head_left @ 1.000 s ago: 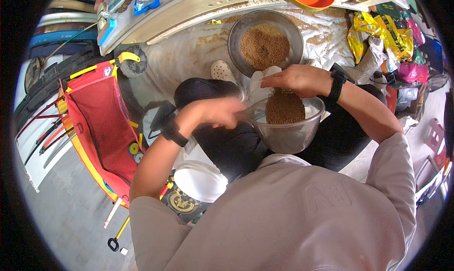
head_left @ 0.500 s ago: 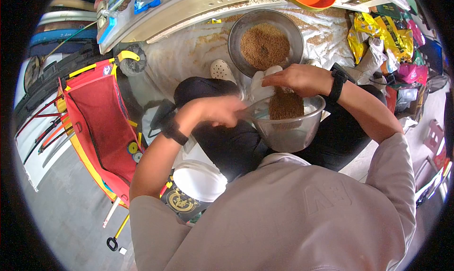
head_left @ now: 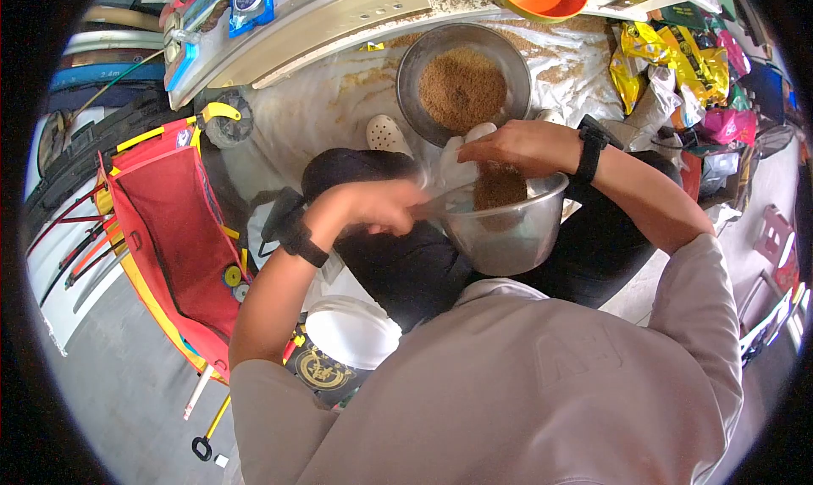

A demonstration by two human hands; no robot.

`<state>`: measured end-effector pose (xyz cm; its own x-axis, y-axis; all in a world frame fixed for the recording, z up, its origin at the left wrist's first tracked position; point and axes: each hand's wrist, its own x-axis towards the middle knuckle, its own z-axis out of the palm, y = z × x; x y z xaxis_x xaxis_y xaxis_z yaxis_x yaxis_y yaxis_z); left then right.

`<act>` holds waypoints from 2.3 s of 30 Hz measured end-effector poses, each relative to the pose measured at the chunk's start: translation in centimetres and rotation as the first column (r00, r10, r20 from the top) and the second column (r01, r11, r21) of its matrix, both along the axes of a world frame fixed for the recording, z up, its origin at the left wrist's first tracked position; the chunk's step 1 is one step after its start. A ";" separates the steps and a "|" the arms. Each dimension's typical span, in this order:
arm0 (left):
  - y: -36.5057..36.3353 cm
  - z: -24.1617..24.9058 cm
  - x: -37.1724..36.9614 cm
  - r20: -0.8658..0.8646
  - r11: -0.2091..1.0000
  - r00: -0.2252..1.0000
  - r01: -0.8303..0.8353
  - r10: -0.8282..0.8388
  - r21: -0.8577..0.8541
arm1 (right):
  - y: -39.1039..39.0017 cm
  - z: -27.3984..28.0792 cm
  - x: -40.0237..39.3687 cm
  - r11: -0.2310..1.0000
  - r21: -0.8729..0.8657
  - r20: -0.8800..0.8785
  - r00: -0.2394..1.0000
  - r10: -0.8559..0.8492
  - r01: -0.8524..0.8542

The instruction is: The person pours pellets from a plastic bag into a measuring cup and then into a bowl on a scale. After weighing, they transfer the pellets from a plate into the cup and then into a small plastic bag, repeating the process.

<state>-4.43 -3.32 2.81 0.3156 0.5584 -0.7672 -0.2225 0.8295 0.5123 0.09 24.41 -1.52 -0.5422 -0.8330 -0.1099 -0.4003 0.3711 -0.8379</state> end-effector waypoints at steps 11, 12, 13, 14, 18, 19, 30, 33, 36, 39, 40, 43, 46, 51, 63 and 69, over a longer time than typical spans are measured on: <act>-0.3 -0.8 -0.1 0.094 0.999 0.995 -0.043 0.043 0.000 | 0.1 -1.2 0.1 0.998 -0.050 -0.049 0.998 0.044 -0.047; -0.2 -0.7 -0.1 0.088 0.999 0.996 -0.035 0.034 0.004 | 0.1 -1.1 0.1 0.998 -0.050 -0.048 0.998 0.045 -0.047; -0.2 -0.7 -0.2 0.082 1.000 0.996 -0.026 0.025 0.008 | 0.1 -0.9 0.1 0.998 -0.044 -0.034 0.999 0.042 -0.043; -0.2 -0.7 -0.2 0.082 1.000 0.996 -0.026 0.026 0.007 | 0.2 -0.7 0.0 0.998 -0.039 -0.020 0.999 0.038 -0.039; -0.6 -1.3 -0.2 0.155 0.998 0.986 -0.069 0.069 -0.007 | 0.2 -0.1 -0.1 0.999 -0.020 0.024 0.999 0.032 -0.031; -0.6 -1.5 -0.2 0.170 0.997 0.982 -0.079 0.079 -0.007 | 0.3 -0.3 0.0 0.999 -0.025 0.034 0.999 0.022 -0.021; -0.3 -1.0 -0.5 0.173 0.997 0.982 -0.074 0.073 0.000 | 0.3 -1.6 0.1 0.999 -0.055 0.091 0.996 0.007 -0.002; -0.3 -1.0 -0.3 0.119 0.999 0.992 -0.051 0.048 0.020 | 0.1 -1.2 -0.1 1.000 -0.024 0.147 0.989 0.016 -0.012; 0.2 0.3 0.0 -0.016 0.999 1.000 0.001 0.000 0.041 | 0.2 -1.9 -0.2 0.999 0.011 0.091 0.995 0.028 -0.030; 0.1 1.8 1.4 -0.198 1.000 0.980 0.002 0.003 0.026 | 0.9 -1.9 -0.6 0.999 -0.052 0.063 0.998 0.014 -0.011; -0.5 1.6 2.2 -0.307 0.993 0.952 0.025 0.011 0.114 | 1.2 -1.8 -0.8 0.993 -0.100 0.006 0.998 -0.065 0.065; -1.1 3.1 4.1 -0.486 0.974 0.869 0.019 0.095 0.226 | 1.8 -0.3 -2.4 0.980 -0.089 0.002 0.984 -0.180 0.179; -1.6 4.8 6.2 -0.675 0.964 0.689 -0.164 0.265 0.211 | 2.3 -0.2 -3.7 0.965 -0.027 0.024 0.965 -0.262 0.262; -2.6 7.5 8.6 -0.797 0.962 0.550 -0.232 0.249 0.141 | 2.1 1.8 -4.6 0.868 -0.114 -0.059 0.869 -0.491 0.483; -3.6 8.7 15.5 -0.950 0.887 0.216 -0.450 0.224 0.106 | 4.0 1.2 -6.1 0.504 -0.337 -0.209 0.459 -0.863 0.795; -3.7 7.2 17.9 -0.941 0.812 0.034 -0.517 0.337 0.272 | 3.9 5.7 -3.9 0.152 -0.505 0.339 0.357 -0.870 0.850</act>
